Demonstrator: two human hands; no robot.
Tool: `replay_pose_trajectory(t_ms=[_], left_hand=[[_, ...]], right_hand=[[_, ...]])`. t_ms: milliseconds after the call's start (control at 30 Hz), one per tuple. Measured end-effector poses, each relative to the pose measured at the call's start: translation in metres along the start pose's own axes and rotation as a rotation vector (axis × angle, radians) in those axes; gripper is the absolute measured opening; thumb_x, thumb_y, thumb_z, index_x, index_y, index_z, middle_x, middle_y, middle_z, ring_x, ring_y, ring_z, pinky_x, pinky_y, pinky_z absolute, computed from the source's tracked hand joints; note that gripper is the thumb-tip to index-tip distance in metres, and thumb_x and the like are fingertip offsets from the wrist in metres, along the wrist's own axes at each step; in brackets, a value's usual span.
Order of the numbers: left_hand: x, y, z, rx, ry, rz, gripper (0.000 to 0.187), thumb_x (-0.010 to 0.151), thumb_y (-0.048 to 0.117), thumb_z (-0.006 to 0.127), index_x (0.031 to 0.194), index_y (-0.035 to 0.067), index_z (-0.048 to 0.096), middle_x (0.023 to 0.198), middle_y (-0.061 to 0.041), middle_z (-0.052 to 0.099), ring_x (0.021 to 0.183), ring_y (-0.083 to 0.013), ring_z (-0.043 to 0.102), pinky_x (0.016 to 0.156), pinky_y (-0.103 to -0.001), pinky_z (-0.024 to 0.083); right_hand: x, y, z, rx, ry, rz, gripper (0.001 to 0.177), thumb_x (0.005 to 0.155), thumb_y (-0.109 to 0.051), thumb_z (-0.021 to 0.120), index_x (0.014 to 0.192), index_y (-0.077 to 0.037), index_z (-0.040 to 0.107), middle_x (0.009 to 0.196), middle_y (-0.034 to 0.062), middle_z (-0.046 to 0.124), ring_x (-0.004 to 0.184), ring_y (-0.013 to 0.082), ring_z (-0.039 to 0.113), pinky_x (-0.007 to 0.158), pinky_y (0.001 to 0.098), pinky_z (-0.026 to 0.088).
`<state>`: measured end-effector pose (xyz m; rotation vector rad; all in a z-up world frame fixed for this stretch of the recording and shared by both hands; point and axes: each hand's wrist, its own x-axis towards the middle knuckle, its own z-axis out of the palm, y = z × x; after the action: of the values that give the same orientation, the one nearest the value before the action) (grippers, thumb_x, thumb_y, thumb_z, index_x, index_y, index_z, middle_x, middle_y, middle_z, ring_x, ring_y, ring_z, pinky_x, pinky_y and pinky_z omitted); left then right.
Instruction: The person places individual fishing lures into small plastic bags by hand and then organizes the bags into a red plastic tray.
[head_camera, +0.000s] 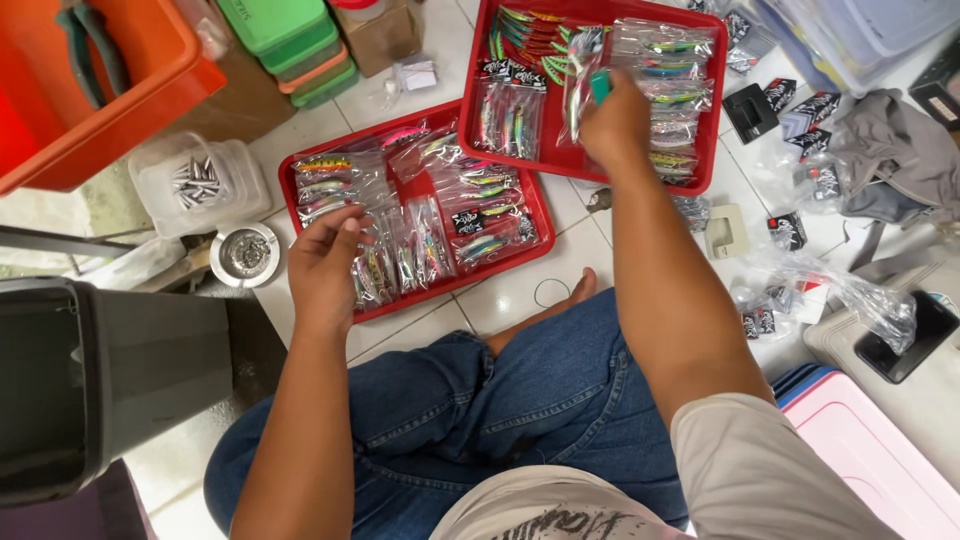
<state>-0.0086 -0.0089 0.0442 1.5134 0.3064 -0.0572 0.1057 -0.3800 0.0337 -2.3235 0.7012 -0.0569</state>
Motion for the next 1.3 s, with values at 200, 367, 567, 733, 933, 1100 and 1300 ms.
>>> replay_pose_trajectory(t_ms=[200, 367, 567, 733, 933, 1100, 1300], left_hand=[[-0.001, 0.001, -0.004, 0.010, 0.001, 0.012, 0.019, 0.100, 0.019, 0.067, 0.114, 0.007, 0.074, 0.101, -0.007, 0.075, 0.082, -0.0126, 0.068, 0.083, -0.027, 0.058], [0.000, 0.001, -0.004, -0.024, -0.005, 0.005, 0.017, 0.102, 0.014, 0.065, 0.115, 0.006, 0.074, 0.100, -0.008, 0.075, 0.080, -0.0123, 0.068, 0.081, -0.025, 0.055], [-0.001, -0.001, -0.006, -0.058, -0.011, 0.023, 0.018, 0.102, 0.015, 0.065, 0.116, 0.006, 0.073, 0.101, -0.009, 0.075, 0.081, -0.0126, 0.068, 0.083, -0.026, 0.056], [-0.001, -0.003, -0.004, -0.035, -0.009, 0.018, 0.018, 0.101, 0.017, 0.066, 0.114, 0.008, 0.074, 0.098, -0.007, 0.075, 0.081, -0.0117, 0.068, 0.083, -0.026, 0.055], [0.000, -0.008, 0.004, 0.037, -0.017, -0.003, 0.018, 0.102, 0.013, 0.065, 0.115, 0.007, 0.074, 0.100, -0.008, 0.075, 0.081, -0.0129, 0.068, 0.083, -0.027, 0.057], [-0.001, -0.012, 0.003, 0.052, 0.018, -0.014, 0.020, 0.102, 0.016, 0.065, 0.117, 0.006, 0.073, 0.100, -0.009, 0.075, 0.082, -0.0150, 0.068, 0.086, -0.031, 0.058], [0.000, -0.016, 0.007, 0.092, 0.009, -0.020, 0.017, 0.102, 0.016, 0.065, 0.114, 0.009, 0.075, 0.096, -0.006, 0.075, 0.077, -0.0134, 0.068, 0.076, -0.028, 0.052]], right_hand=[[0.015, 0.026, 0.040, -0.147, -0.099, 0.027, 0.042, 0.095, -0.013, 0.065, 0.137, -0.012, 0.060, 0.116, 0.0158, 0.072, 0.096, 0.0371, 0.071, 0.071, 0.0482, 0.057], [0.014, 0.026, 0.031, -0.182, -0.150, 0.001, 0.045, 0.091, -0.024, 0.074, 0.133, -0.012, 0.063, 0.121, 0.0139, 0.071, 0.103, 0.0367, 0.068, 0.079, 0.0474, 0.054], [0.009, 0.009, -0.039, -0.116, -0.056, 0.069, 0.063, 0.094, 0.005, 0.056, 0.153, -0.015, 0.046, 0.145, 0.0134, 0.057, 0.108, 0.0296, 0.067, 0.079, 0.0396, 0.059], [0.064, 0.120, -0.053, -0.387, 0.102, -0.293, 0.040, 0.074, 0.022, 0.053, 0.101, -0.002, 0.069, 0.104, 0.0186, 0.065, 0.101, 0.0389, 0.060, 0.074, 0.0478, 0.054], [0.089, 0.164, -0.037, -0.366, 0.109, -0.437, 0.057, 0.091, -0.009, 0.075, 0.144, -0.001, 0.058, 0.146, 0.0159, 0.058, 0.141, 0.0338, 0.040, 0.110, 0.0510, 0.032], [0.093, 0.154, -0.034, -0.465, 0.178, -0.439, 0.053, 0.081, -0.019, 0.084, 0.129, -0.005, 0.068, 0.125, 0.0107, 0.067, 0.125, 0.0312, 0.044, 0.103, 0.0429, 0.024], [0.102, 0.167, -0.028, -0.436, 0.171, -0.404, 0.060, 0.080, -0.024, 0.086, 0.133, -0.005, 0.067, 0.128, 0.0164, 0.067, 0.132, 0.0304, 0.040, 0.107, 0.0414, 0.020]])
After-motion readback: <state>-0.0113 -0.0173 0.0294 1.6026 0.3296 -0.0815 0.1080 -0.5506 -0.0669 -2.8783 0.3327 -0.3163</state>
